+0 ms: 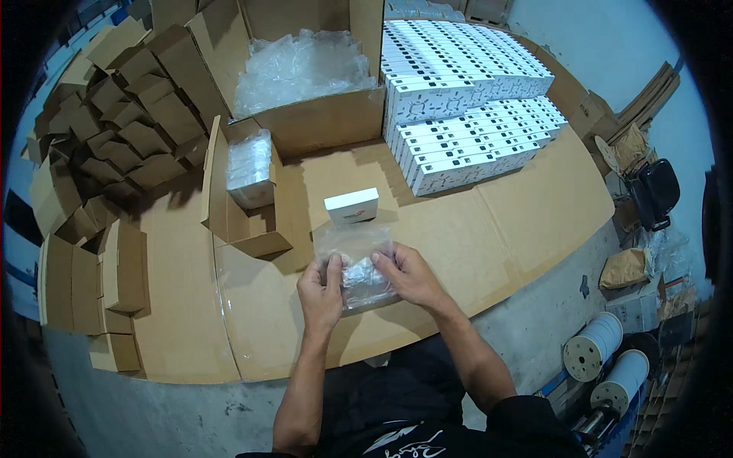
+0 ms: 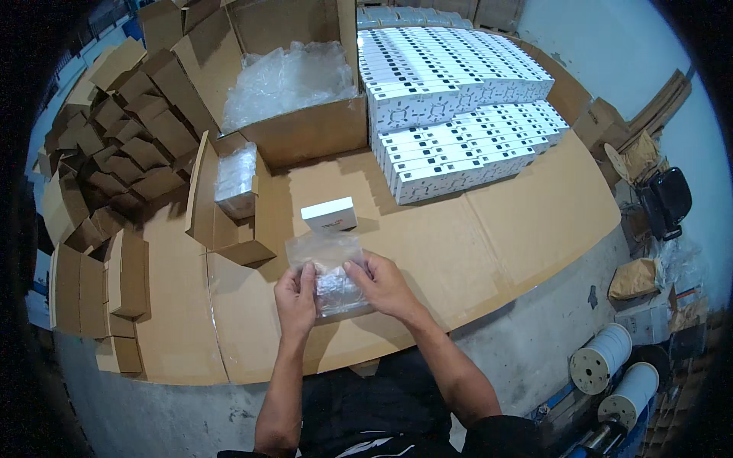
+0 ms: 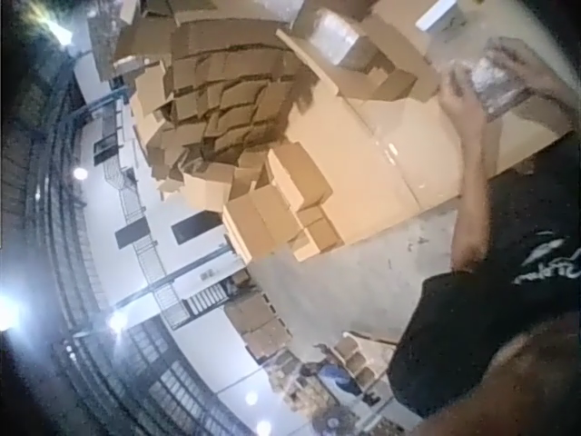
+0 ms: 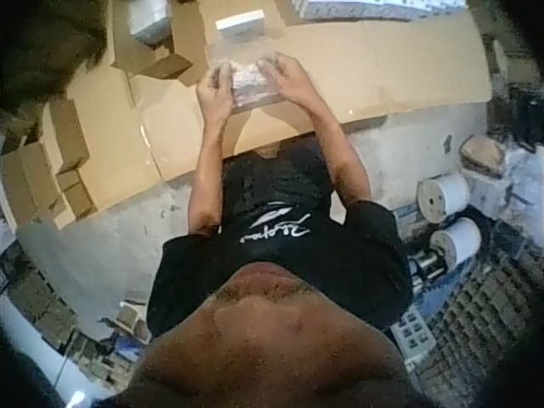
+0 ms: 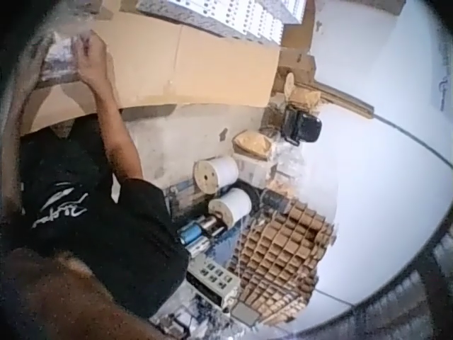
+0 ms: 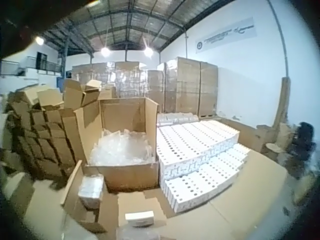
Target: Packaging white product boxes into plastic bags and larger cardboard boxes.
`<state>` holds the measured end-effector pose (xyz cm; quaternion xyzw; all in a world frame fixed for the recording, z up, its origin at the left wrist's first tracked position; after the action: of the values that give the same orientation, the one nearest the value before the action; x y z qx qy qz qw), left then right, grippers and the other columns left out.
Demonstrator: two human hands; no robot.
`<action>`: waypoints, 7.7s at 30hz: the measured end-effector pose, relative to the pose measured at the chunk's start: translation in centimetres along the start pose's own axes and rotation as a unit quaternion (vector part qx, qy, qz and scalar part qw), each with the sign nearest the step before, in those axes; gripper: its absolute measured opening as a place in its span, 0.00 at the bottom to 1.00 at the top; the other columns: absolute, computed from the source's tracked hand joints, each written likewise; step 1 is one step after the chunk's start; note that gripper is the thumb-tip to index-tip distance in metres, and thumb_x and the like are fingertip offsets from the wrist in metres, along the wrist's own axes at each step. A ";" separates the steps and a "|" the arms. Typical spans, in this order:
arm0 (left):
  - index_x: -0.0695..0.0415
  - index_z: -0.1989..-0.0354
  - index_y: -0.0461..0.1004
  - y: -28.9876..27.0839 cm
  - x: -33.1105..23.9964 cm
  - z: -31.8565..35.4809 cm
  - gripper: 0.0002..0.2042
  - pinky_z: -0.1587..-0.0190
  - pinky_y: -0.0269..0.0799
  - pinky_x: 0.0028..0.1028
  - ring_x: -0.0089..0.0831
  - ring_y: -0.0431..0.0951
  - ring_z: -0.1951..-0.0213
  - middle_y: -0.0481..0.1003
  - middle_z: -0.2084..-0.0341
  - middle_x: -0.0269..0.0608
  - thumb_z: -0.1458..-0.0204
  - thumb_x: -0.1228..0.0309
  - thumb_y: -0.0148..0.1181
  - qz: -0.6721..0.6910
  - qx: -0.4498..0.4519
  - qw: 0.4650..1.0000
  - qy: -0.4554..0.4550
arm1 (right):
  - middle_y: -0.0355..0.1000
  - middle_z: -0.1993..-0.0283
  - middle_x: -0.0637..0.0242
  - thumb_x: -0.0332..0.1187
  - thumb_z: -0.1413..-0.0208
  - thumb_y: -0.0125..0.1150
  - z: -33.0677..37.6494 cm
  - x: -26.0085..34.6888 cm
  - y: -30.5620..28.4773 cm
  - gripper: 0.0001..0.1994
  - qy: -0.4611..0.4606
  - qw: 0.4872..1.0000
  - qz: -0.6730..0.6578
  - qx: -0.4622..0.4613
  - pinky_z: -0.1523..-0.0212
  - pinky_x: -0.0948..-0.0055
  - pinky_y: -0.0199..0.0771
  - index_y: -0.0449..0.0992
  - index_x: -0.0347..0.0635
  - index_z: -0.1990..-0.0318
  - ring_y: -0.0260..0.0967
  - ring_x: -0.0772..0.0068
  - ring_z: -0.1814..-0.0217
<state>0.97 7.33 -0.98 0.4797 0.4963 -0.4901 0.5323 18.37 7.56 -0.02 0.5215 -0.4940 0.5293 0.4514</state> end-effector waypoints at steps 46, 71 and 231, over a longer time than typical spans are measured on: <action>0.62 0.56 0.73 0.6 -2.5 0.9 0.33 0.58 0.79 0.31 0.29 0.82 0.64 0.81 0.68 0.45 0.70 0.61 0.85 -0.188 0.114 0.972 0.076 | 0.77 0.65 0.53 0.37 0.36 0.57 -4.7 10.5 1.7 0.09 -0.163 0.883 0.332 0.289 0.59 0.53 0.73 0.73 0.45 0.53 0.75 0.45 0.60; 0.68 0.53 0.79 0.2 -1.4 0.7 0.32 0.52 0.79 0.33 0.35 0.85 0.57 0.84 0.60 0.50 0.67 0.63 0.84 -0.157 0.133 0.978 -0.007 | 0.75 0.74 0.61 0.37 0.50 0.75 -5.8 11.5 2.2 0.14 -0.184 0.876 0.322 0.308 0.69 0.64 0.71 0.85 0.45 0.56 0.70 0.64 0.73; 0.64 0.64 0.81 -0.9 -2.9 -0.2 0.03 0.63 0.71 0.19 0.18 0.76 0.65 0.80 0.62 0.39 0.44 0.78 0.67 0.067 0.065 0.995 0.027 | 0.79 0.51 0.55 0.22 0.43 0.66 0.3 5.0 -2.2 0.02 -0.101 0.994 0.030 0.032 0.51 0.75 0.77 0.79 0.33 0.67 0.76 0.72 0.51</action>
<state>0.02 7.59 1.91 0.5584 0.4445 -0.4714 0.5180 20.31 7.29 5.12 0.5714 -0.5352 0.5028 0.3665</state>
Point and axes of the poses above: each hand's wrist, its own z-axis away from the middle knuckle, its own y-axis out of the palm, x = y × z, the point moved 7 cm from there along -z, towards the middle knuckle
